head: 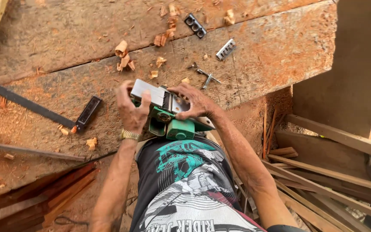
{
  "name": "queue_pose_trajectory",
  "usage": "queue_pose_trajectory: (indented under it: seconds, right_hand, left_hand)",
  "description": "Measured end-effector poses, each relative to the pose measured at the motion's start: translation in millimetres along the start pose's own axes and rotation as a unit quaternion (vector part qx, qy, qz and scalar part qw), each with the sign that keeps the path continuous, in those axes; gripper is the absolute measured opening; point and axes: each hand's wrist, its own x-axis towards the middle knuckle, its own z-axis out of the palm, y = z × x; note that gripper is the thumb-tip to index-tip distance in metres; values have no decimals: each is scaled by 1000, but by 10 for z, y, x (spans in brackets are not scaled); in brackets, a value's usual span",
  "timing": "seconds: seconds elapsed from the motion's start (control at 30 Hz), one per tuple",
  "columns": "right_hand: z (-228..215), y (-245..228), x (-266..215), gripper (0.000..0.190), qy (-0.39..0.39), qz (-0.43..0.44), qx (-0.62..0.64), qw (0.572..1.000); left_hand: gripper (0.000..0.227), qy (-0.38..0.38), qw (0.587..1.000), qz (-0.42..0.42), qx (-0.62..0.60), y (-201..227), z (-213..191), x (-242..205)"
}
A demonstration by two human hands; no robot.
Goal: The person disassembles a green electric planer on a wooden workbench, removes the blade and housing, and uses a screwdriver to adjust internal components. The person then reassembles the planer and tightens the screws.
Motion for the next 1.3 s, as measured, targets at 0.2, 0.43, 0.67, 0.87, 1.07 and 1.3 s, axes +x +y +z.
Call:
queue_pose_trajectory:
  seconds: [0.2,0.43,0.67,0.87,1.07,1.3]
  right_hand:
    - [48,48,-55,89,17,4,4,1000]
    - [64,330,-236,75,125,21,44,991]
    - [101,1346,-260,24,411,145,-327,839]
    - [117,995,-350,17,414,107,-410,806]
    - [71,749,-584,11,363,246,-71,896]
    - [68,109,-311,6,267,146,309,901]
  left_hand:
    - [44,-130,899,377,181,777,-515,-29]
    - [41,-186,883,372,218,651,-406,-90]
    - [36,-202,881,359,233,744,-397,-66]
    - [47,-189,900,340,198,596,-356,-137]
    - [33,-186,897,341,210,681,-365,-139]
    - [40,-185,909,320,195,604,-354,-203]
